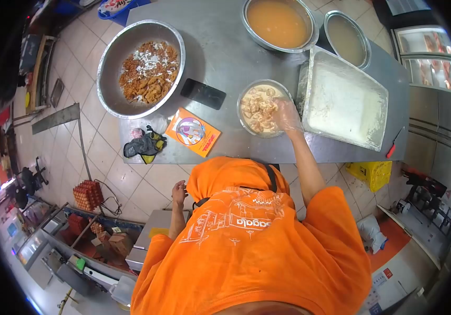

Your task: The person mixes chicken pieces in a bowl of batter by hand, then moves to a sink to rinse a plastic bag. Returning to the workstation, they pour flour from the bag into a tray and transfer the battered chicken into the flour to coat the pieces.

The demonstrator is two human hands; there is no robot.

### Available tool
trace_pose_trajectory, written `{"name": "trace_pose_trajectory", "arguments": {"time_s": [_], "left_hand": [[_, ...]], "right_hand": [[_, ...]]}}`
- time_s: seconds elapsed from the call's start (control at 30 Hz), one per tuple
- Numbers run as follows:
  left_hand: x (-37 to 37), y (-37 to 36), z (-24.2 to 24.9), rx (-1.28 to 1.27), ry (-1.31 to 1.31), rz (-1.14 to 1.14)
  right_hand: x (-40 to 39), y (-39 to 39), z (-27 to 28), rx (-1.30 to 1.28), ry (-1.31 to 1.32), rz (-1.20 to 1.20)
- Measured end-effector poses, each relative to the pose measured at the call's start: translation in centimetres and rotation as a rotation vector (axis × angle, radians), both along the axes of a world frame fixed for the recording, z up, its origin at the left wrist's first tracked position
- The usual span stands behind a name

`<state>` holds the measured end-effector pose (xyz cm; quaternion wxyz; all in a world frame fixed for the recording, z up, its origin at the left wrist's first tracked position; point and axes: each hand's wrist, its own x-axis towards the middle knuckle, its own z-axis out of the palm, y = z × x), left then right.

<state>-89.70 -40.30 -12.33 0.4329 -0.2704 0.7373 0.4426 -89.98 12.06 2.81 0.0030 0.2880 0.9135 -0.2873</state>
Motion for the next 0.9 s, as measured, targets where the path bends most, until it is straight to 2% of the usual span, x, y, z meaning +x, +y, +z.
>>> {"name": "trace_pose_trajectory", "arguments": {"time_s": [0.03, 0.13, 0.27, 0.33, 0.37, 0.43, 0.47, 0.53, 0.6, 0.73, 0.9], "left_hand": [[0.0, 0.0, -0.2, 0.002, -0.007, -0.001], [0.0, 0.0, -0.2, 0.011, 0.0, -0.007], [0.1, -0.2, -0.3, 0.008, -0.001, -0.026], [0.1, -0.6, -0.9, 0.008, -0.019, -0.041], [0.0, -0.4, -0.6, 0.01, -0.02, -0.045], [0.1, -0.5, -0.3, 0.007, -0.006, -0.044], [0.1, -0.5, -0.5, 0.012, -0.007, -0.047], [0.2, -0.7, -0.8, 0.021, -0.016, -0.004], [0.2, -0.8, -0.4, 0.041, -0.016, -0.001], [0.3, -0.8, -0.6, 0.058, -0.006, 0.009], [-0.1, -0.8, -0.6, 0.029, -0.006, -0.047]], "right_hand": [[0.1, 0.0, 0.2, 0.071, 0.066, 0.034], [0.4, 0.2, 0.6, 0.077, 0.139, 0.084], [0.6, -0.7, 1.2, 0.143, 0.061, 0.191], [-0.7, -1.5, 2.0, -0.006, -0.336, 0.189], [-0.4, -1.7, 1.0, -0.004, -0.337, 0.185], [0.2, -2.5, -1.1, 0.096, -0.092, 0.187], [-0.6, -2.7, 0.4, 0.059, -0.19, 0.23], [0.4, -2.2, -4.6, 0.115, -0.132, 0.197], [0.4, -2.8, -3.7, 0.133, -0.081, 0.098], [0.2, -2.5, -4.7, 0.178, -0.062, 0.076], [-0.2, -0.1, -5.0, 0.056, -0.095, 0.096]]}}
